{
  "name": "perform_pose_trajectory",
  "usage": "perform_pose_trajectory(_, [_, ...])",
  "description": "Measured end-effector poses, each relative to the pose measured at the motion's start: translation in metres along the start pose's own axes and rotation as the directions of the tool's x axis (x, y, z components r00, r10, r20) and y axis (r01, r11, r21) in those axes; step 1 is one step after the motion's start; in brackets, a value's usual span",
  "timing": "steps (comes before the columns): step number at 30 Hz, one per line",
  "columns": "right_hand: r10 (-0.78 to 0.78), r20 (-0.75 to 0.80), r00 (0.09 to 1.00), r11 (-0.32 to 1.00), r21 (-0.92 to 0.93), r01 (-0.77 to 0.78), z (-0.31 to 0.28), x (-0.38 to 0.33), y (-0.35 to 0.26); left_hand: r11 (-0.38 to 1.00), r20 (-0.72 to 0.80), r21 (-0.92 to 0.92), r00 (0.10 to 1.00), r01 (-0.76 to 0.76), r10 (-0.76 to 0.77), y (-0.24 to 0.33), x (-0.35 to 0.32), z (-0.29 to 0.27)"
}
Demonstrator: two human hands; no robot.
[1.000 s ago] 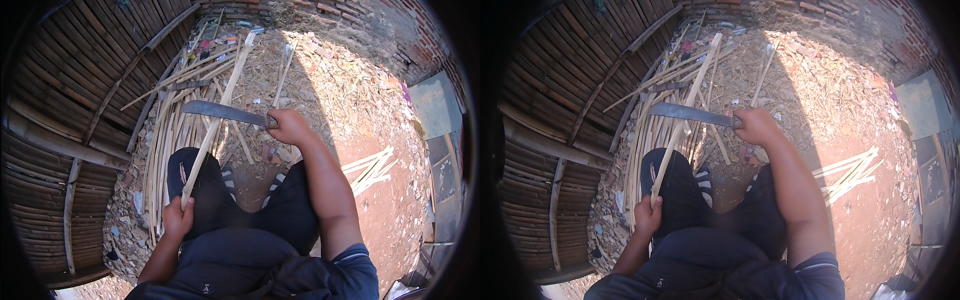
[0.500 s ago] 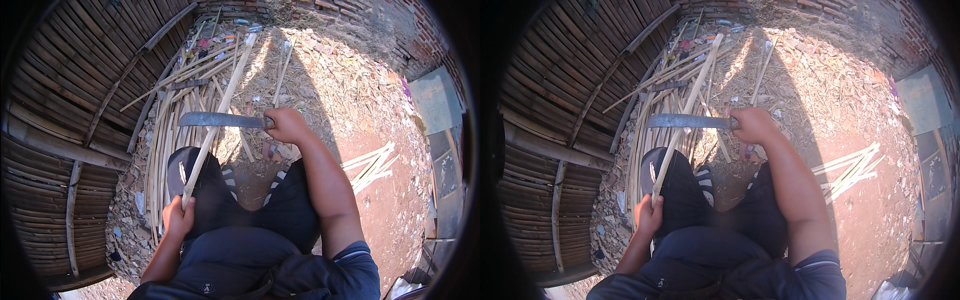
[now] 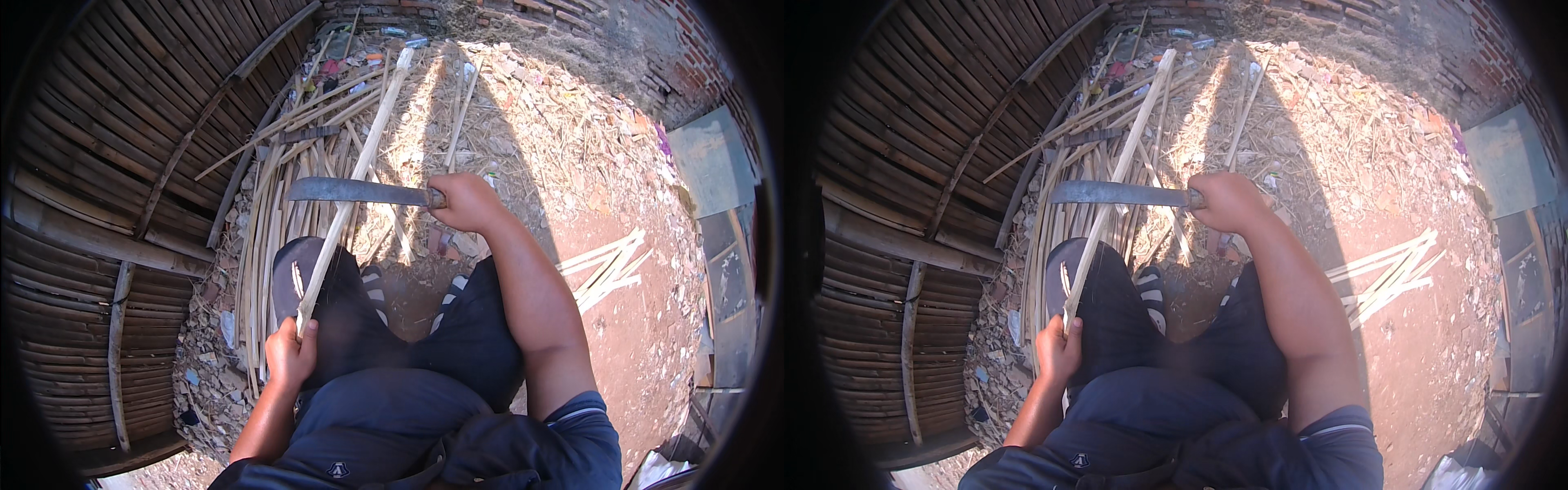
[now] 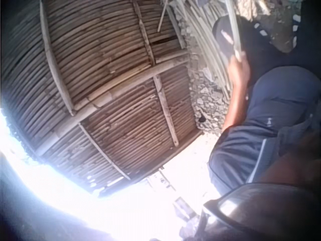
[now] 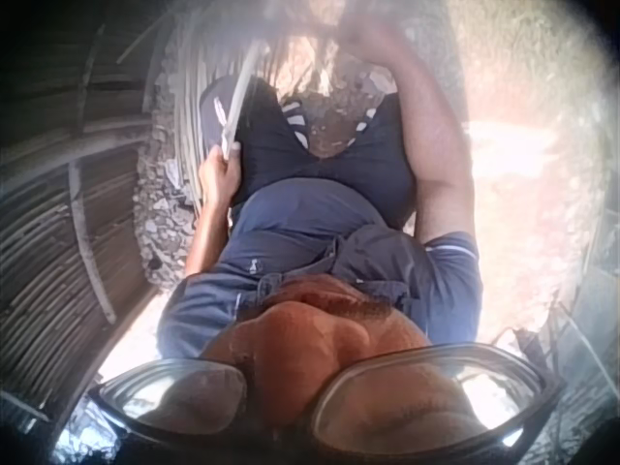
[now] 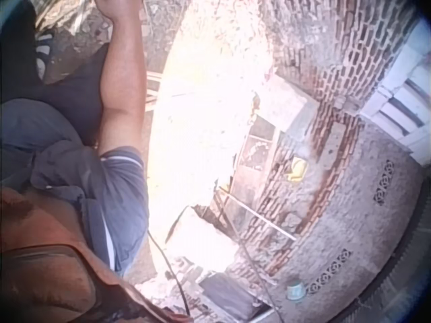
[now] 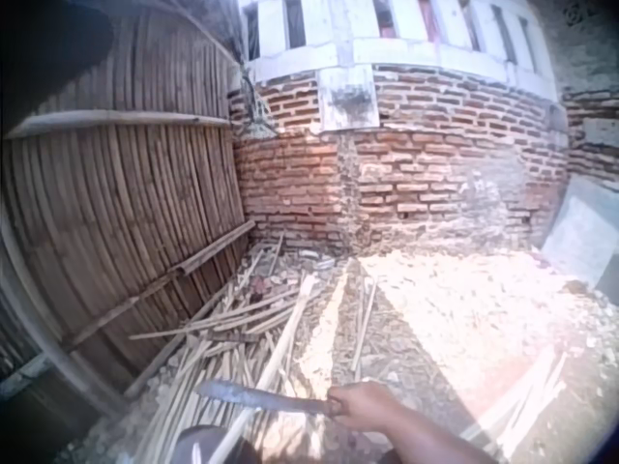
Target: The person uses a knife to shave a bamboo strip, repeatedly drawing the blade along the wood while sitting in an outdoor workshop filled with wood shavings.
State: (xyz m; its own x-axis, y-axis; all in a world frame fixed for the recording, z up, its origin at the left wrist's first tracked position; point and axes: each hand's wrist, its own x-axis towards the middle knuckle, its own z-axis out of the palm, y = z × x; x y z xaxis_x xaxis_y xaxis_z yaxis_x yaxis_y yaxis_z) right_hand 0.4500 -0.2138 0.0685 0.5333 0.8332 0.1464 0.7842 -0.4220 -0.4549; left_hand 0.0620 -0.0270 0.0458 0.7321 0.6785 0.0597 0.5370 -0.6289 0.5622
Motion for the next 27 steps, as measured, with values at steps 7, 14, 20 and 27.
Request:
perform_pose_trajectory(7, [0.016,0.032,0.999,1.000,-0.014,-0.016,-0.0036,0.0000,-0.0031,1.000,-0.010,0.014,1.000,-0.021,0.022,-0.0017,0.0000,0.0009])
perform_pose_trajectory(14, [-0.004,0.008,1.000,1.000,-0.001,0.004,-0.0002,-0.0003,0.0001,0.999,0.006,0.022,1.000,-0.028,0.028,0.0007,-0.0004,-0.0006])
perform_pose_trajectory(20, [0.011,0.017,1.000,1.000,0.010,-0.011,0.0046,0.0010,0.0038,0.999,-0.010,0.024,1.000,-0.026,0.026,0.0016,0.0006,0.0006])
perform_pose_trajectory(27, [0.024,0.040,0.999,1.000,0.019,-0.025,0.0062,0.0024,0.0041,1.000,-0.010,0.016,1.000,-0.018,0.018,0.0024,0.0006,0.0005])
